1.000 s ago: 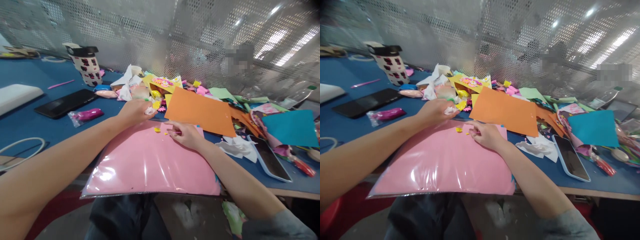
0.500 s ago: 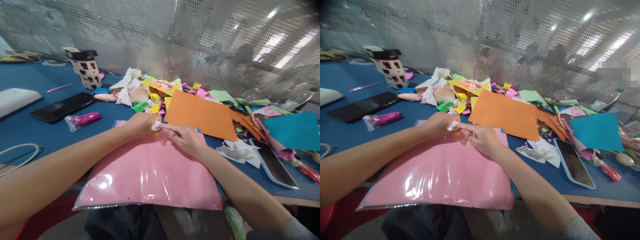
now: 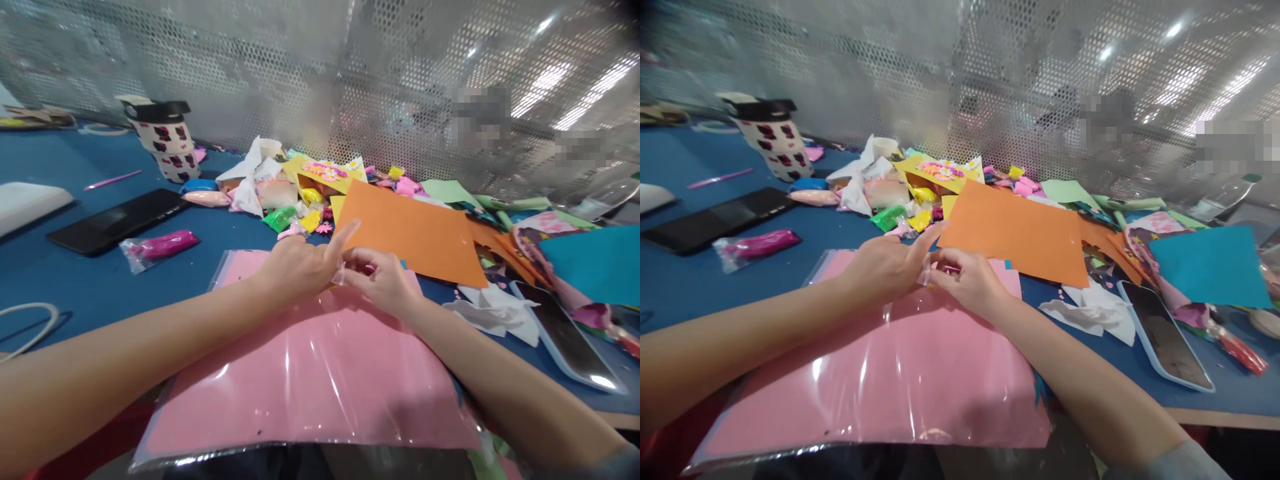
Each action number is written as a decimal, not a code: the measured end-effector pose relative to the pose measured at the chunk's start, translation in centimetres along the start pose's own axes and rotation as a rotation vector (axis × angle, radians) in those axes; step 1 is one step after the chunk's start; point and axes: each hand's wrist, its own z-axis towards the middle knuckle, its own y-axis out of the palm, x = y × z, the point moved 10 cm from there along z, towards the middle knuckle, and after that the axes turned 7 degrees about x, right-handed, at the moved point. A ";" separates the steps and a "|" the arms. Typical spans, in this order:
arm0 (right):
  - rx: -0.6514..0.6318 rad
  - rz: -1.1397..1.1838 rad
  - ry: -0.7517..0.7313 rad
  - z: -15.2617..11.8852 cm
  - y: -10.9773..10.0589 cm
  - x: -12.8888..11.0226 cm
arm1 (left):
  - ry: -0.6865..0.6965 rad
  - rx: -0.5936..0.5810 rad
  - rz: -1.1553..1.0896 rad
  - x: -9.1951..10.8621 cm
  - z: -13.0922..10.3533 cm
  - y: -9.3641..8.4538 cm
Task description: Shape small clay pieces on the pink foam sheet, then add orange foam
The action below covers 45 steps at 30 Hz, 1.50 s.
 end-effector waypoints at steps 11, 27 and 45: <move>0.164 0.057 0.020 -0.3 -2.9 0.3 | -0.135 -0.136 -0.021 -4.5 -0.9 2.4; -0.031 0.074 0.207 -1.0 -1.8 3.5 | -0.090 0.004 -0.205 -6.5 -0.8 1.9; -0.074 0.273 0.400 -1.5 0.5 3.5 | 0.039 0.128 -0.728 -2.2 -0.6 -0.7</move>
